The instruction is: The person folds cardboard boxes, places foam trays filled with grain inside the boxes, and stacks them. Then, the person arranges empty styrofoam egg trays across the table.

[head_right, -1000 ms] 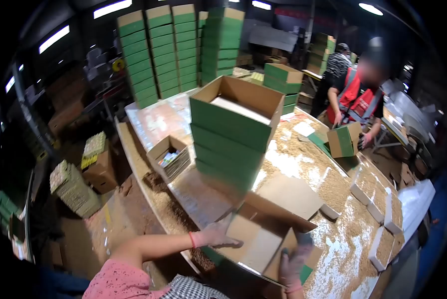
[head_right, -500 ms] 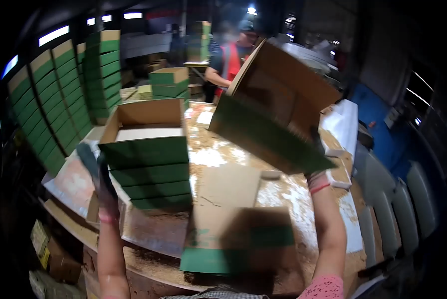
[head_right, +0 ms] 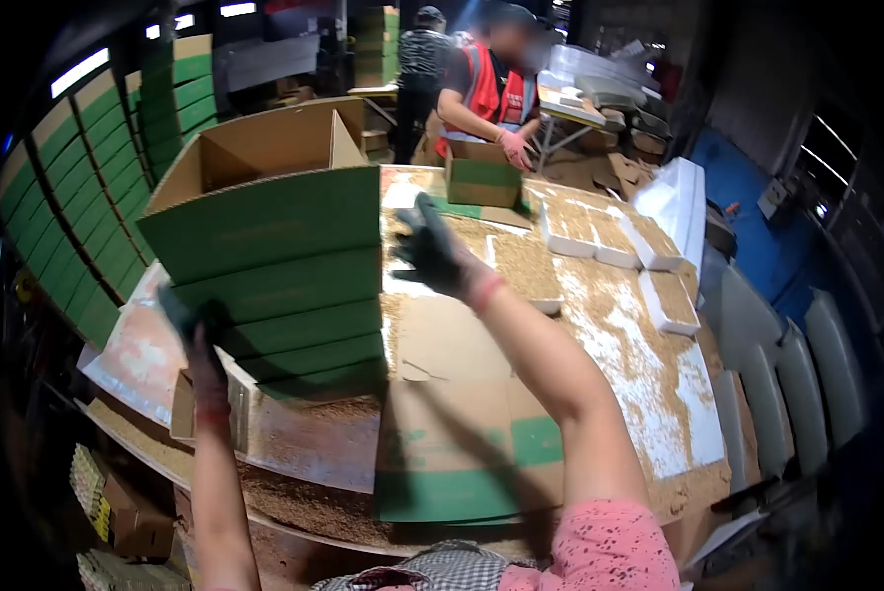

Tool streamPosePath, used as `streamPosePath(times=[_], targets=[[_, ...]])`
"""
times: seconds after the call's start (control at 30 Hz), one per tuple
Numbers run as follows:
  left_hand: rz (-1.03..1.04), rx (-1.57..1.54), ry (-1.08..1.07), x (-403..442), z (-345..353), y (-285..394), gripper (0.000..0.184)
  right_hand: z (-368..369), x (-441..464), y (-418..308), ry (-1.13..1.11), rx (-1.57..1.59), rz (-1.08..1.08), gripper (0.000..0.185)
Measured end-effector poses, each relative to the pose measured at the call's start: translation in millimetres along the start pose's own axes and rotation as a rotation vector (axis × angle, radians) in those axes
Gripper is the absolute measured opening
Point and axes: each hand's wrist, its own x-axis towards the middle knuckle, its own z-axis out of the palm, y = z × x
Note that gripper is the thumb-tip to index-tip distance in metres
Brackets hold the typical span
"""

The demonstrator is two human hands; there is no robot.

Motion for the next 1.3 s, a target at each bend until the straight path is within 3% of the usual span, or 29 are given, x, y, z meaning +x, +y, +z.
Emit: streamPosePath(times=[0.03, 0.1, 0.13, 0.17, 0.23, 0.3, 0.33, 0.4, 0.47, 0.5, 0.53, 0.57, 0.6, 0.63, 0.67, 0.73, 0.77, 0.83, 0.87, 0.93, 0.97, 1.03, 1.07, 1.1, 1.13, 1.17, 1.2, 1.23, 1.3], targets=[[0.024, 0.117, 0.113, -30.3, 11.0, 16.9, 0.060, -25.8, -37.3, 5.3, 0.425, -0.266, -0.241, 0.070], [0.182, 0.439, 0.348, -96.0, 43.2, 51.6, 0.057, -124.7, -132.4, 25.0, 1.018, -0.854, -0.372, 0.071], [0.061, 0.230, 0.291, -121.9, 27.4, -7.9, 0.057, -187.9, -179.1, 45.9, 1.324, -1.232, -0.401, 0.075], [-0.069, 0.027, 0.231, -143.8, 20.4, -77.7, 0.058, -223.5, -230.6, 76.1, 1.548, -1.492, -0.120, 0.078], [-0.397, -0.428, 0.064, -196.1, 91.6, -105.7, 0.058, -262.0, -285.7, 133.1, 1.468, -0.988, 0.261, 0.079], [-0.705, -0.379, -0.342, -221.3, 120.2, -127.4, 0.062, -264.0, -298.0, 167.5, 1.041, -1.157, 0.182, 0.073], [-0.796, -0.347, -0.493, -227.9, 130.8, -127.7, 0.064, -218.4, -296.5, 145.3, 1.066, -1.138, 0.005, 0.067], [-0.174, 0.600, -0.475, -222.4, 134.1, -67.4, 0.059, -137.6, -296.0, 79.6, 1.084, -0.984, -0.386, 0.059], [-0.860, 0.631, -0.219, -200.4, 145.4, 19.9, 0.075, -144.2, -298.4, 48.0, 1.148, -0.940, -0.691, 0.055], [-0.075, 0.487, -0.099, -217.5, 150.5, 23.2, 0.083, -139.8, -301.3, 39.4, 1.094, -0.840, -0.717, 0.054], [0.365, 0.990, 0.182, -223.4, 148.3, 33.1, 0.100, -135.1, -304.2, 30.8, 1.041, -0.739, -0.740, 0.052], [0.639, 1.031, -0.016, -211.0, 162.5, 85.8, 0.097, -147.1, -305.5, 31.4, 0.960, -0.774, -0.817, 0.049], [0.910, 1.040, -0.227, -198.6, 176.6, 138.4, 0.094, -170.5, -301.8, 41.4, 0.990, -1.400, -0.765, 0.049], [0.926, 1.134, -0.325, -202.1, 189.3, 154.9, 0.091, -170.9, -307.8, 47.1, 0.812, -0.828, -0.704, 0.054], [0.943, 1.218, -0.427, -205.6, 202.2, 171.3, 0.088, -163.5, -306.9, 43.3, 0.905, -0.955, -0.846, 0.054], [0.499, 1.199, -1.008, -194.4, 216.4, 173.5, 0.072, -112.7, -309.7, 22.7, 0.998, -1.358, -1.093, 0.060], [0.521, 1.132, -0.994, -194.1, 217.0, 173.3, 0.052, -77.3, -316.8, 12.4, 0.988, -1.641, -1.181, 0.066], [0.339, 1.077, -1.122, -179.2, 207.8, 163.8, 0.037, -44.8, -322.8, 27.3, 0.499, -2.064, -0.821, 0.058], [0.332, 1.090, -1.165, -163.0, 200.5, 158.0, 0.034, -49.4, -332.5, 39.6, 0.512, -2.058, -0.820, 0.058], [0.295, 1.341, -1.173, -156.4, 212.1, 176.9, 0.027, -65.0, -344.9, 44.8, 0.196, -1.754, -1.220, 0.040], [0.221, 1.202, -1.185, -152.2, 219.0, 184.2, 0.032, -59.7, -352.5, 28.4, 0.077, -1.564, -1.174, 0.028], [-0.240, 0.596, -0.965, -139.1, 210.4, 157.6, 0.042, -64.2, -361.4, -7.7, -0.229, -1.191, -1.135, 0.033], [-0.166, 0.880, -0.952, -147.6, 203.2, 132.0, 0.048, -63.2, -351.1, -5.6, -0.179, -1.118, -1.281, 0.039], [-0.095, 1.162, -0.925, -156.0, 196.7, 114.2, 0.056, -63.4, -341.6, -6.4, -0.333, -1.280, -1.168, 0.037], [-0.019, 0.955, -0.848, -188.9, 227.8, 143.0, 0.066, -62.5, -332.9, 10.4, -0.310, -1.539, -0.987, 0.033], [0.319, 0.918, -0.706, -211.9, 250.5, 147.4, 0.076, -63.9, -324.2, 39.0, -0.276, -1.789, -0.788, 0.031], [0.878, 1.027, -0.651, -235.9, 280.6, 177.5, 0.084, -80.1, -311.7, 72.3, -0.293, -2.054, -0.657, 0.024], [1.024, 0.802, -0.884, -240.8, 288.3, 155.5, 0.088, -81.3, -292.6, 77.9, -0.148, -1.198, -0.595, 0.024], [1.288, 0.556, -1.575, -251.9, 327.4, 153.9, 0.063, -88.3, -269.8, 30.5, 0.284, -1.945, -0.896, 0.035]])
